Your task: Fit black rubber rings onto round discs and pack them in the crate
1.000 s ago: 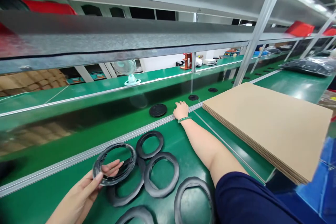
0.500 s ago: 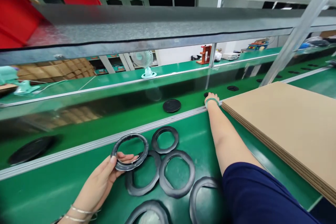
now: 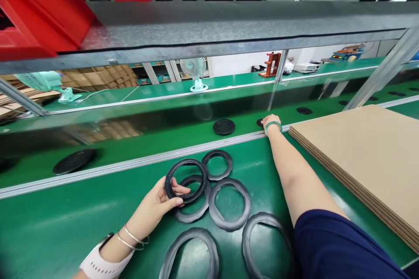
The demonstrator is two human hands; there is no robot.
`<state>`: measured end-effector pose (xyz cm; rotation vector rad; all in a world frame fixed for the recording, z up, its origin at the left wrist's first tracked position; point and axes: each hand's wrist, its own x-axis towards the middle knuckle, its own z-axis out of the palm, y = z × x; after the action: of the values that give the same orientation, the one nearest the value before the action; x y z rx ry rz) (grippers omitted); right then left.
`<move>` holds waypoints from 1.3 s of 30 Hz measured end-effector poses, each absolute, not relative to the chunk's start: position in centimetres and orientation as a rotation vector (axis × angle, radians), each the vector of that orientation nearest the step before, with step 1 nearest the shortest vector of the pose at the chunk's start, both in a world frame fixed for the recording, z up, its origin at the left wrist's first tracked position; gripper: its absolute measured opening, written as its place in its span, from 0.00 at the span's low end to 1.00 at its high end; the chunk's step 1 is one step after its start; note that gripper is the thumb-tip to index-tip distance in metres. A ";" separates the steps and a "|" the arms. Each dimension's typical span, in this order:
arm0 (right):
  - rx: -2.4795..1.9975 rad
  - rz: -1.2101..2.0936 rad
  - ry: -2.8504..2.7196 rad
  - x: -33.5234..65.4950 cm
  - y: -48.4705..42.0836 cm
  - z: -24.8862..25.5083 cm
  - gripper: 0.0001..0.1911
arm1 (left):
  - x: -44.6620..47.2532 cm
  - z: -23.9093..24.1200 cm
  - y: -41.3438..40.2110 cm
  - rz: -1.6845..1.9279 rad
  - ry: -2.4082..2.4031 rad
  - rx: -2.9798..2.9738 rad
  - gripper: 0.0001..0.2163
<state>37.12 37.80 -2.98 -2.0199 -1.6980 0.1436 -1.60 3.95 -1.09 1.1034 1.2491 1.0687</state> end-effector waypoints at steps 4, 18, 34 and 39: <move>-1.811 0.326 -1.622 32.8 34.7 -2.1 0.11 | -1.4 -1.1 4.0 1.050 1.311 1.163 0.21; -0.350 0.168 -2.236 18.2 13.0 0.4 0.09 | -0.3 -0.8 3.7 1.182 1.358 1.111 0.27; -0.174 -0.110 -2.239 18.0 13.5 -0.8 0.11 | 0.0 -1.2 3.6 1.157 1.417 1.124 0.29; -0.163 -0.150 -2.243 17.9 13.3 -0.5 0.11 | -0.1 -1.4 3.5 1.144 1.444 1.134 0.29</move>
<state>17.95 13.31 -0.49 -0.1629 -2.2433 -0.1497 -0.13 3.45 -1.42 1.1343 1.4439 1.1439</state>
